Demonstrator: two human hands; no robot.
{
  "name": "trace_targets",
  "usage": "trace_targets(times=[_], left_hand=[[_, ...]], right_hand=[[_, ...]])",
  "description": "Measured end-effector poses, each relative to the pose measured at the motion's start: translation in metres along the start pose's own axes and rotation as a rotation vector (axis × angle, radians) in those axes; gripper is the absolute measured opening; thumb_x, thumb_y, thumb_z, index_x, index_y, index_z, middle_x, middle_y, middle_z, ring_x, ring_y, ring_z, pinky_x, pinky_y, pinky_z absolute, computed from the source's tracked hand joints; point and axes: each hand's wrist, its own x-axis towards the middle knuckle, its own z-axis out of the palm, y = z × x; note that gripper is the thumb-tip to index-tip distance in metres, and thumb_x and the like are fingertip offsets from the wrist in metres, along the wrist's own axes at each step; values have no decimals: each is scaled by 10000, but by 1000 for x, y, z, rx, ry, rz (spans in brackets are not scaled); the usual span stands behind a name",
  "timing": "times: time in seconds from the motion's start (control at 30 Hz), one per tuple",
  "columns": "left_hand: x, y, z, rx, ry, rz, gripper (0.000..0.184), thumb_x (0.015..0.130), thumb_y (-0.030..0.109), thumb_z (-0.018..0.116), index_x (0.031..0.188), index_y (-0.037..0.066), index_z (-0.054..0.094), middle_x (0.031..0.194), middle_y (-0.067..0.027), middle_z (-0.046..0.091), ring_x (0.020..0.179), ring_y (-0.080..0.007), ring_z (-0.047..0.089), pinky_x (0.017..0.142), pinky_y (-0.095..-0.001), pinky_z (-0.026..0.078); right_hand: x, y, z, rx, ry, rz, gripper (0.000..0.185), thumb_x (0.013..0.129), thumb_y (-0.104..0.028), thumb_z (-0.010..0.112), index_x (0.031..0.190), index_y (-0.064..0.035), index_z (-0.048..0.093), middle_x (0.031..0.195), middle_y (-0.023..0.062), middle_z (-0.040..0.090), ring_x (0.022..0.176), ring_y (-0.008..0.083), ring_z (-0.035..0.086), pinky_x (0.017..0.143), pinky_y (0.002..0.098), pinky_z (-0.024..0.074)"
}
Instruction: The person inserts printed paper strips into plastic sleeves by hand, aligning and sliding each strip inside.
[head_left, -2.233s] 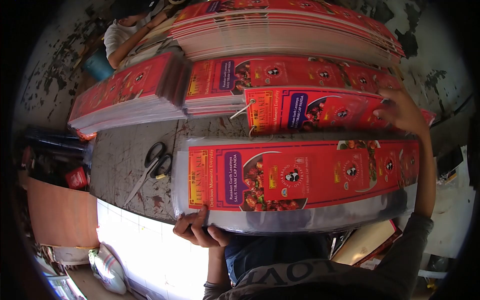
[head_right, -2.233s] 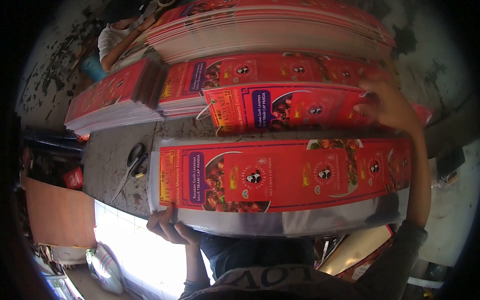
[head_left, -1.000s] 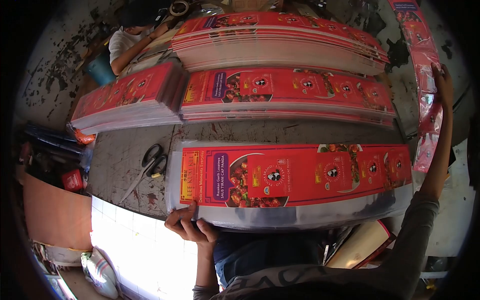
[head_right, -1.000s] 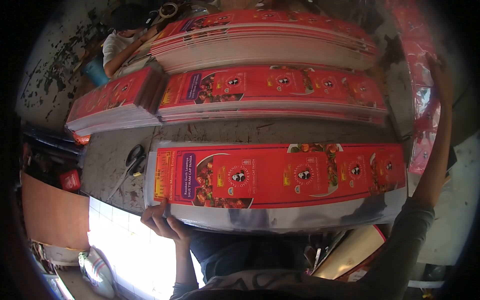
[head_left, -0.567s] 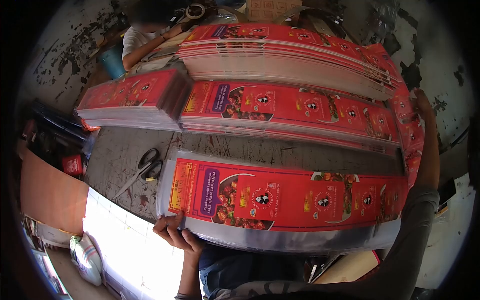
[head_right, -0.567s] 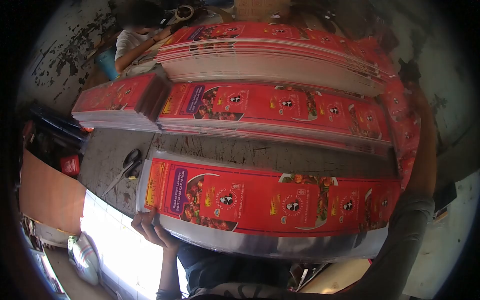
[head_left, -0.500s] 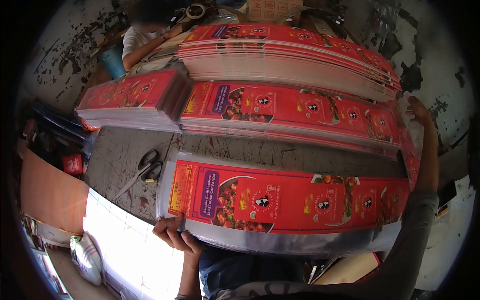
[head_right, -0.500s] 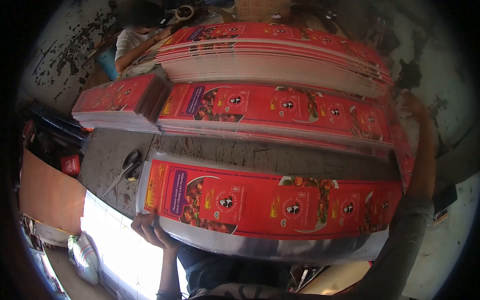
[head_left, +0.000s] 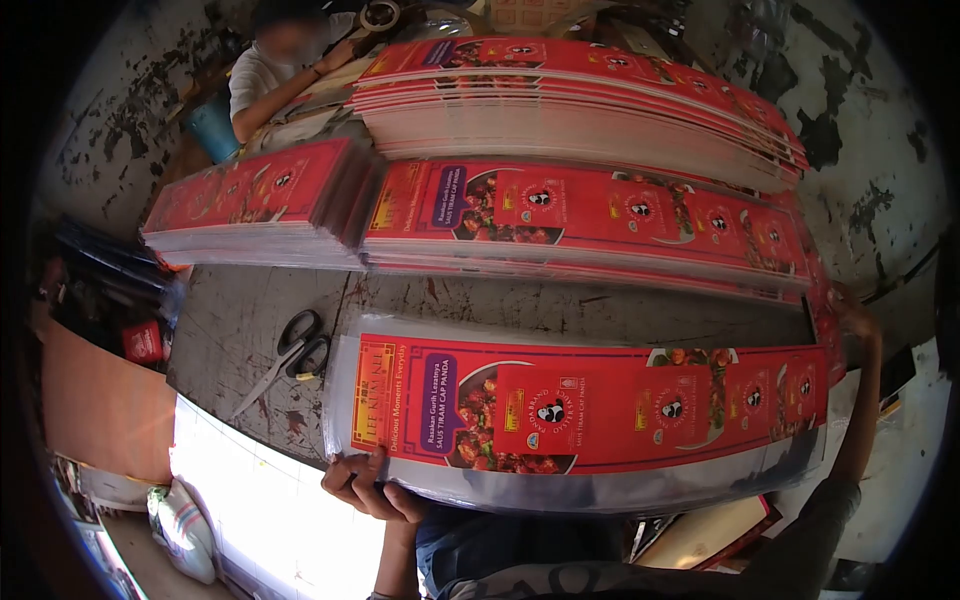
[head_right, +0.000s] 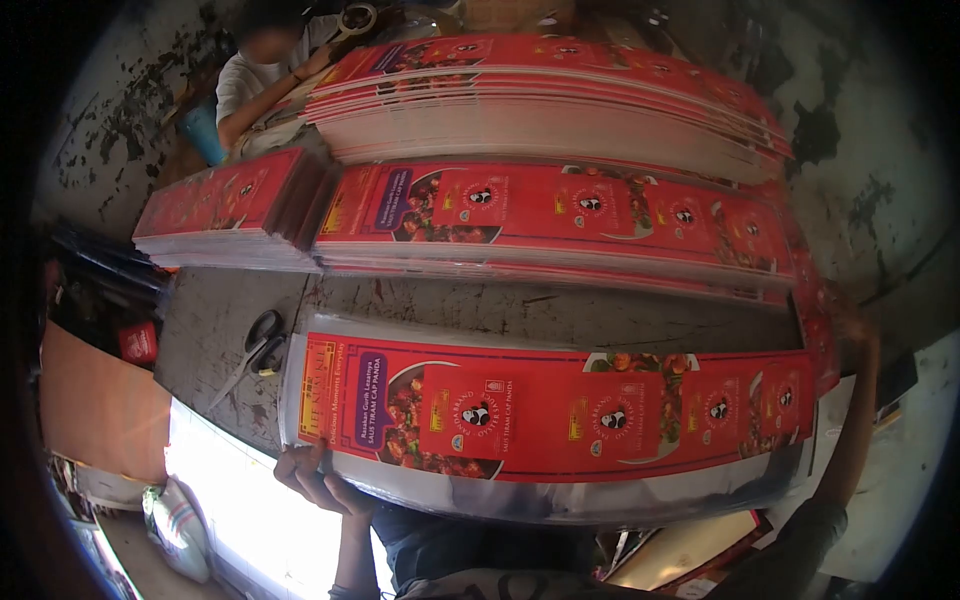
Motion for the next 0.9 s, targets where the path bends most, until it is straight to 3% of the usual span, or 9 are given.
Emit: trace_targets(times=[0.07,0.17,0.33,0.43,0.5,0.6,0.67,0.77,0.9], left_hand=[[2,2,0,9,1,1,456,901,452,199,900,103,492,854,-50,341,882,-166,386,903,-419,314],[-1,-1,2,-42,31,24,403,876,408,264,905,97,519,861,-62,344,886,-183,372,875,-416,307],[-1,-2,2,-51,66,46,362,850,367,319,897,88,546,848,-68,356,883,-197,369,876,-435,295],[-1,2,4,-87,73,-1,372,853,373,309,892,88,546,851,-65,368,915,-194,381,920,-458,277],[0,-1,2,10,43,61,406,876,401,258,896,85,513,839,-62,365,893,-189,383,881,-449,314],[4,0,1,84,28,93,436,901,421,211,913,78,481,831,-66,375,867,-189,393,841,-435,353],[-3,-6,3,-34,55,70,390,851,370,319,941,77,561,864,-71,362,902,-195,381,917,-440,276],[2,0,1,-61,30,34,422,847,368,325,980,53,572,853,-78,354,890,-206,377,860,-437,300],[9,6,-7,-76,-39,-9,401,841,335,367,991,25,571,867,-111,395,879,-230,397,789,-417,329]], right_hand=[[0,18,3,14,-17,-23,648,788,-437,609,1278,-82,377,1055,107,552,940,168,534,710,341,464],[16,43,8,-71,363,-286,378,826,-264,605,1107,-34,499,819,43,571,741,95,524,659,254,421],[37,-39,19,171,225,-297,333,844,-224,574,1112,-44,495,797,60,603,760,128,562,676,280,434],[67,-49,28,-213,451,-222,339,829,-180,570,1124,-40,481,818,110,595,763,193,583,685,296,446],[73,-52,43,-817,823,-460,348,808,-133,562,1131,-40,472,833,154,563,769,272,573,696,320,447],[25,-112,66,-712,933,-487,304,791,-102,555,1082,-32,505,885,169,528,796,335,541,712,350,439],[-24,-155,84,-612,836,-522,266,794,-102,550,1047,-24,522,913,158,526,808,330,539,718,358,433],[-98,-206,122,-404,539,-705,216,775,-138,598,943,-6,567,999,154,515,886,333,529,765,381,425],[-150,-234,164,-324,62,-883,444,687,-292,709,1027,-40,577,1039,119,522,980,281,504,860,362,398]])
